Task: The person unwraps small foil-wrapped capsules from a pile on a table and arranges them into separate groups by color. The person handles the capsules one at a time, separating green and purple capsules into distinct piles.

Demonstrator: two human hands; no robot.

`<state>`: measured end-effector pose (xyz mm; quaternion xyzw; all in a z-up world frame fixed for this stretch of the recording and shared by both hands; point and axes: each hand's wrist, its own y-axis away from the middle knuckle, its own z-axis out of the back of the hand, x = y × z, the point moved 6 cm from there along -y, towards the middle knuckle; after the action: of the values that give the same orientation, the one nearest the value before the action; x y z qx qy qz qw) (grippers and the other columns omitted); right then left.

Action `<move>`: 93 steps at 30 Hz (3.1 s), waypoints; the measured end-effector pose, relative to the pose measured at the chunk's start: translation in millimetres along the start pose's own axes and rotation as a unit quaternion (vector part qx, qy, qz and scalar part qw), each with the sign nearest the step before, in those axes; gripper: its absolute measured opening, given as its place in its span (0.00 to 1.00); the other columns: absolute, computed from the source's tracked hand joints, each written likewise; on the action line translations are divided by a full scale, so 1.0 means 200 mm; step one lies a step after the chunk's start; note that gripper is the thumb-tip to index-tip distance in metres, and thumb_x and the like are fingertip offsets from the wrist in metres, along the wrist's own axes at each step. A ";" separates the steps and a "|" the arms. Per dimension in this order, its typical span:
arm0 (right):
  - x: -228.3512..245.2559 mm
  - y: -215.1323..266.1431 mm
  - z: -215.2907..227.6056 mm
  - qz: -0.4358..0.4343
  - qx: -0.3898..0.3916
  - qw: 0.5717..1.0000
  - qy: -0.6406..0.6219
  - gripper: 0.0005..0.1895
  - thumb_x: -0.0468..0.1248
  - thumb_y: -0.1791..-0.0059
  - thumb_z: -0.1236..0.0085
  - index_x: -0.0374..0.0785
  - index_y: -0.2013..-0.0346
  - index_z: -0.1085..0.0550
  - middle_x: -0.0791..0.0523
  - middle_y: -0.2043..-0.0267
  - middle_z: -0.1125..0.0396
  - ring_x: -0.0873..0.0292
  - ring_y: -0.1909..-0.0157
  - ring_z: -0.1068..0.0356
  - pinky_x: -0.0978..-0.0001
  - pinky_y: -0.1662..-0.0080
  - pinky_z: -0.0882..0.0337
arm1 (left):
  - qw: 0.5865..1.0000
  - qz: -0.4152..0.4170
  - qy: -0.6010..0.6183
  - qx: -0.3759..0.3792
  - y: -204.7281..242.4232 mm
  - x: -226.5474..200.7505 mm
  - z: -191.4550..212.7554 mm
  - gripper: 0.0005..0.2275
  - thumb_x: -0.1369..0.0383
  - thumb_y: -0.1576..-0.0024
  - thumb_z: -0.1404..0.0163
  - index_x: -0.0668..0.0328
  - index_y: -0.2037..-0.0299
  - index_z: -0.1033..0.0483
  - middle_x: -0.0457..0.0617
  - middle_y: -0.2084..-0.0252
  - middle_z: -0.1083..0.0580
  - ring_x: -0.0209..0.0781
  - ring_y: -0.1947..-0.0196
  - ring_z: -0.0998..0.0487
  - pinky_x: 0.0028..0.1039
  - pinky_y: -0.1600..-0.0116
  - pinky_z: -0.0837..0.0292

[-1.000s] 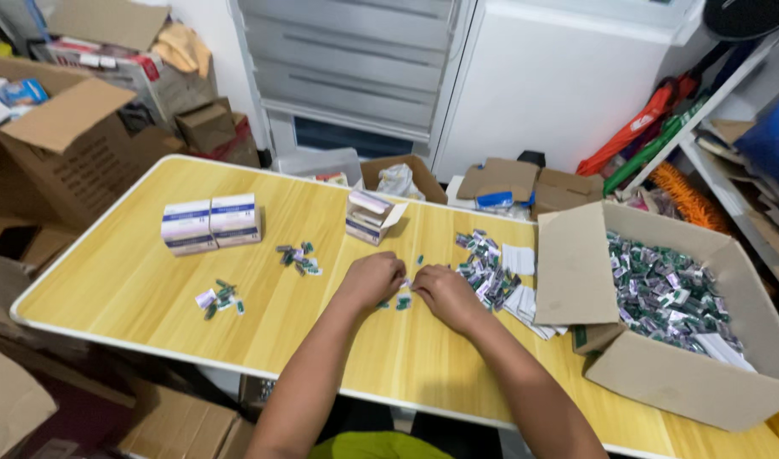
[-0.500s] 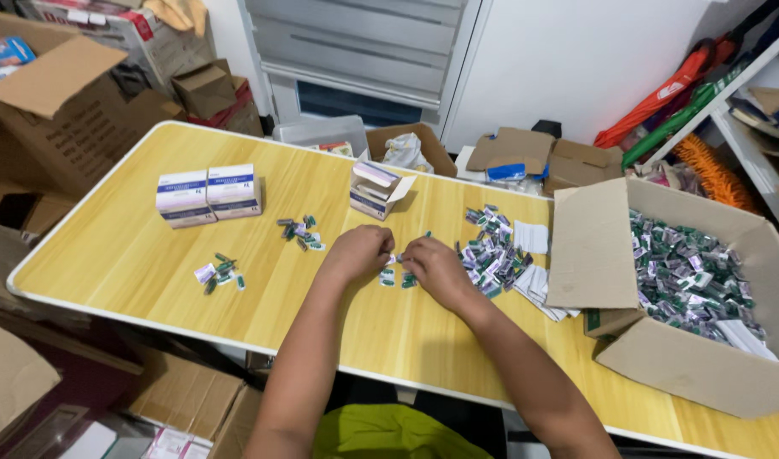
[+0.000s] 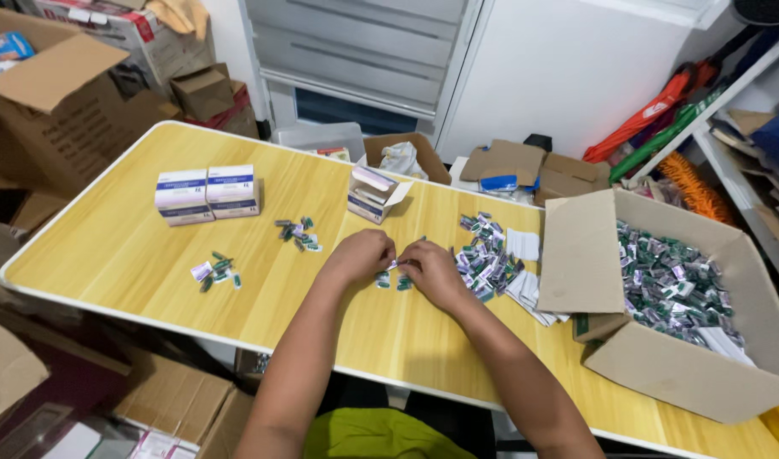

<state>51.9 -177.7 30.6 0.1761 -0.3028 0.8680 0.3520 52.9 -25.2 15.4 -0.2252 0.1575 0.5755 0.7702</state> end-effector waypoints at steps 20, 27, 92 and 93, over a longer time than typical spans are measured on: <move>-0.10 0.01 0.09 -0.064 -0.028 0.997 -0.038 0.06 0.32 0.54 0.37 0.33 0.64 0.19 0.51 0.59 0.26 0.51 0.59 0.23 0.64 0.57 0.24 | 0.999 -0.031 -0.008 0.000 -0.02 0.01 -0.01 0.05 0.70 0.51 0.43 0.56 0.67 0.19 0.49 0.63 0.22 0.50 0.59 0.21 0.41 0.55 0.25; 0.09 0.03 0.08 0.001 0.103 0.995 -0.002 0.09 0.36 0.56 0.33 0.33 0.66 0.19 0.50 0.62 0.27 0.49 0.58 0.27 0.59 0.55 0.28 | 0.999 0.010 -0.002 -0.032 0.02 -0.01 0.07 0.04 0.69 0.46 0.47 0.57 0.66 0.19 0.50 0.62 0.22 0.51 0.59 0.21 0.41 0.54 0.25; 0.17 -0.07 0.12 -0.079 0.070 0.993 -0.043 0.06 0.28 0.56 0.39 0.32 0.64 0.20 0.52 0.63 0.28 0.56 0.65 0.27 0.66 0.61 0.26 | 0.999 0.047 0.010 -0.018 0.02 0.10 0.09 0.09 0.69 0.47 0.48 0.59 0.59 0.19 0.54 0.54 0.22 0.53 0.51 0.22 0.42 0.48 0.27; 0.18 -0.08 0.10 -0.077 0.063 0.994 -0.046 0.07 0.28 0.56 0.38 0.32 0.64 0.20 0.52 0.63 0.28 0.56 0.65 0.27 0.66 0.60 0.27 | 0.999 0.050 0.006 -0.015 0.02 0.11 0.09 0.10 0.69 0.48 0.48 0.59 0.59 0.19 0.55 0.54 0.22 0.53 0.50 0.22 0.43 0.48 0.27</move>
<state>39.9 -164.4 71.2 0.2605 -0.2485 0.8467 0.3917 54.8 3.0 18.6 -0.2327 0.1646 0.6143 0.7358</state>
